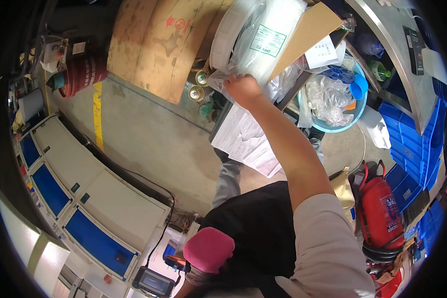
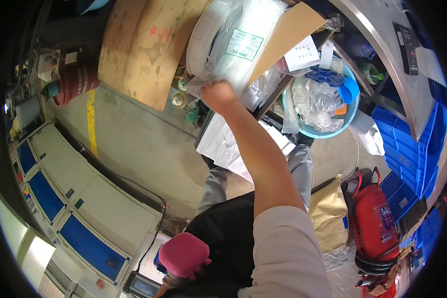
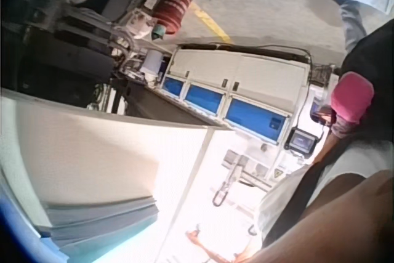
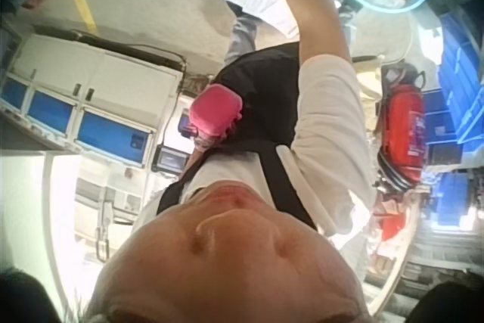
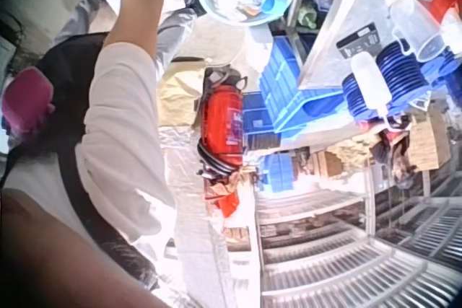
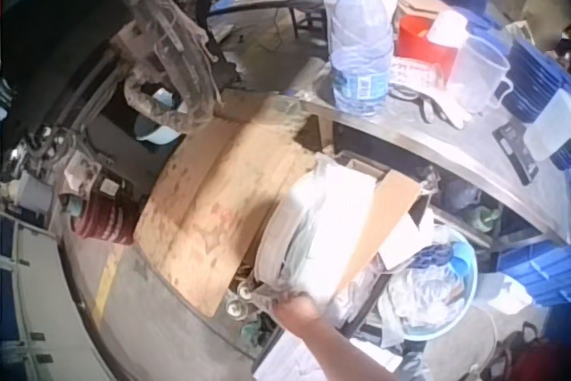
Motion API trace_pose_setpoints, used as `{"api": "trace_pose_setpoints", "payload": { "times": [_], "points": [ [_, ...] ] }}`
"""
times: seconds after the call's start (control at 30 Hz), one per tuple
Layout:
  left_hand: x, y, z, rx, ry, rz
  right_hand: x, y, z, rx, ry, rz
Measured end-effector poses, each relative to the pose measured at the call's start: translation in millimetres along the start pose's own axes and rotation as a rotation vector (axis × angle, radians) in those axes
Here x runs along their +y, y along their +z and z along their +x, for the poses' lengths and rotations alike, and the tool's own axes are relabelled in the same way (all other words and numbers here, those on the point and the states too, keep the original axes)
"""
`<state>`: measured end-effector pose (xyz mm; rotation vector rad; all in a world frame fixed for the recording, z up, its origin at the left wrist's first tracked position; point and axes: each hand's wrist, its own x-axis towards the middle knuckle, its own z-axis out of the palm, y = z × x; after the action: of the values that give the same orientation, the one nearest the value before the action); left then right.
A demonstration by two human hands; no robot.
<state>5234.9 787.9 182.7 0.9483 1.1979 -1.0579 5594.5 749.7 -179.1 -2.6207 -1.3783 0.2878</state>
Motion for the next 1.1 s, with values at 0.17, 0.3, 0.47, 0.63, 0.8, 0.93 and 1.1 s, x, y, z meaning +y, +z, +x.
{"api": "trace_pose_setpoints", "payload": {
  "times": [0.17, 0.3, 0.47, 0.63, 0.8, 0.93, 1.1],
  "points": [
    [20.0, 11.3, -7.1, 0.023, 0.068, -0.008, -44.3, -37.9, -51.0, 0.082, -0.186, 0.532],
    [-1.9, 1.2, -14.9, -0.256, -0.189, -0.818, -124.8, -142.0, -183.7, 0.26, 0.156, 1.064],
    [54.4, 39.3, -39.0, -0.002, 0.044, -0.318, -110.2, -258.0, -307.2, 0.355, 0.788, 1.332],
    [54.3, 83.9, -39.1, -0.52, 0.252, -0.46, -44.8, -331.5, -332.4, 0.476, 0.96, 1.547],
    [104.8, 160.4, -61.8, -0.297, 0.588, -0.407, -42.7, -385.3, -346.8, 0.57, 0.824, 1.571],
    [143.7, 233.7, -97.2, -0.205, 0.685, -0.462, -41.4, -431.0, -369.2, 0.53, 0.774, 1.839],
    [142.9, 245.3, -118.4, -0.434, 0.794, -0.422, -45.4, -471.2, -400.3, 0.792, 0.65, 2.407]
  ]
}}
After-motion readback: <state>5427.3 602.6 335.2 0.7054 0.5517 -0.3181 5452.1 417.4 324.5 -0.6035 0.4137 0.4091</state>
